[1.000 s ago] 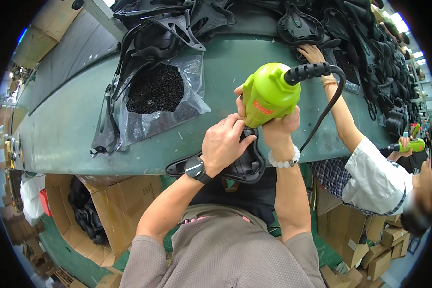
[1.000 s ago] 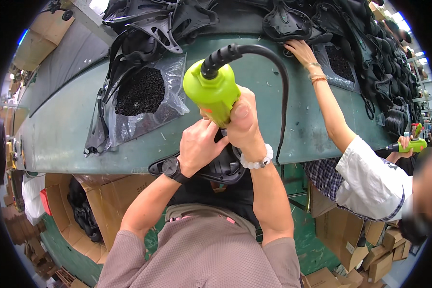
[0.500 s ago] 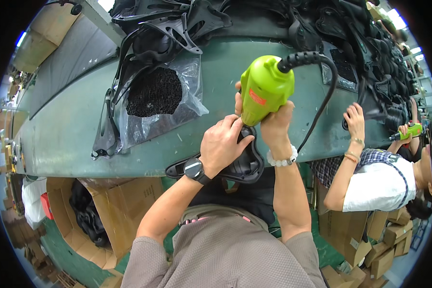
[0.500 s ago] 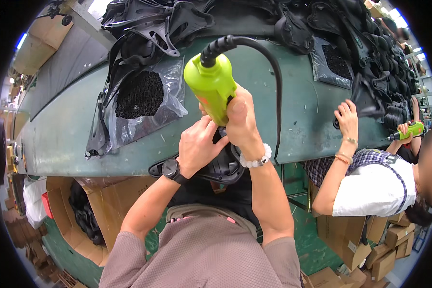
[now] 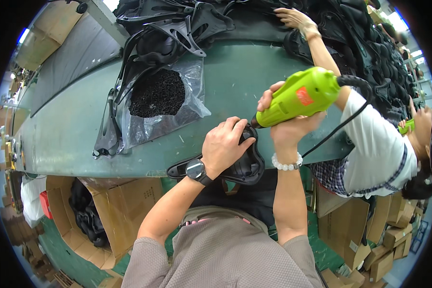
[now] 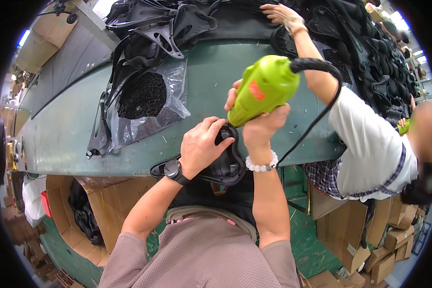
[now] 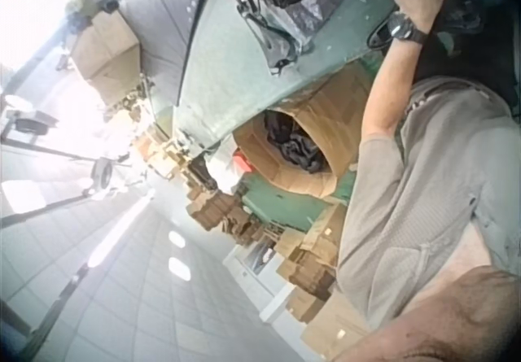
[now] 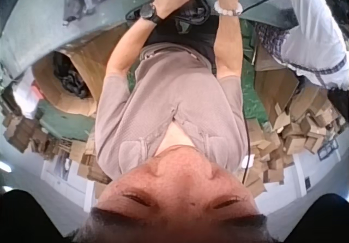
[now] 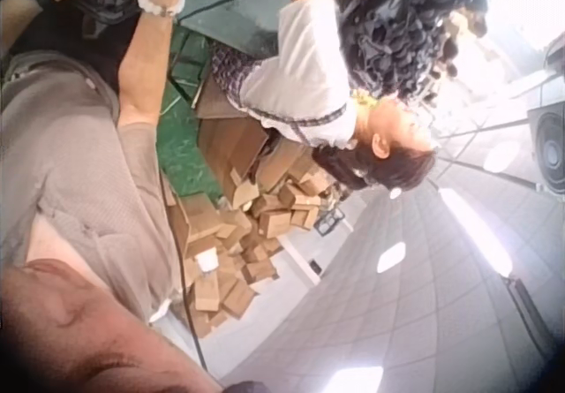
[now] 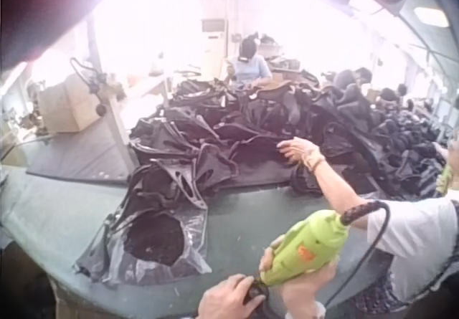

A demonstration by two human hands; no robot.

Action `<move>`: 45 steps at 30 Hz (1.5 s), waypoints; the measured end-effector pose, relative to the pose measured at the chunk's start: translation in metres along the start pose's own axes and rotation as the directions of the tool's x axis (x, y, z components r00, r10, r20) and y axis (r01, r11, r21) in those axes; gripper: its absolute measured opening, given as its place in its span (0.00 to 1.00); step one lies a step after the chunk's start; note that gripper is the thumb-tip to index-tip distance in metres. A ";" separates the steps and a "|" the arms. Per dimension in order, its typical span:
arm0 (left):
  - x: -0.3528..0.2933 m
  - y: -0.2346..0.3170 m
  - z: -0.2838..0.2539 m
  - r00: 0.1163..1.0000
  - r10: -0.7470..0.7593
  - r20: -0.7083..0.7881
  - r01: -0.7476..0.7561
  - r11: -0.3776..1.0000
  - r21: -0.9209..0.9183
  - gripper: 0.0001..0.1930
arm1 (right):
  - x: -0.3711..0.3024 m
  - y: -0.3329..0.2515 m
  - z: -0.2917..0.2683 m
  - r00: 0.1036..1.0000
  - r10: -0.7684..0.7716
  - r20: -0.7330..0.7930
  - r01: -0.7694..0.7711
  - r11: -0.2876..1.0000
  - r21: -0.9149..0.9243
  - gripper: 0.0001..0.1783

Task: Assembling bicycle seats by inserting components and securing them with an electric screwdriver.

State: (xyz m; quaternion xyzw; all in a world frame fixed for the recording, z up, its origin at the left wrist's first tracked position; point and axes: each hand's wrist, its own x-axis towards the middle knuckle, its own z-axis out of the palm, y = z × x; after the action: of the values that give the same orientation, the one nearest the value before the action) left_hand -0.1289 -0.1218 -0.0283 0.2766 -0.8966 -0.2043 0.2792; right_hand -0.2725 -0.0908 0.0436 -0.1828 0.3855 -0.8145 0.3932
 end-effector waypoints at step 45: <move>-0.001 0.001 -0.001 1.000 -0.021 0.007 0.021 1.000 -0.009 0.25 | 0.006 0.004 0.001 0.992 -0.047 0.113 0.051 0.998 -0.034 0.53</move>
State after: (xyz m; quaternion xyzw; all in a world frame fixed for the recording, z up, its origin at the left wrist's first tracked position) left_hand -0.1279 -0.1211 -0.0276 0.2839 -0.8936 -0.2124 0.2752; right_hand -0.2738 -0.0971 0.0409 -0.2451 0.3732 -0.8050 0.3907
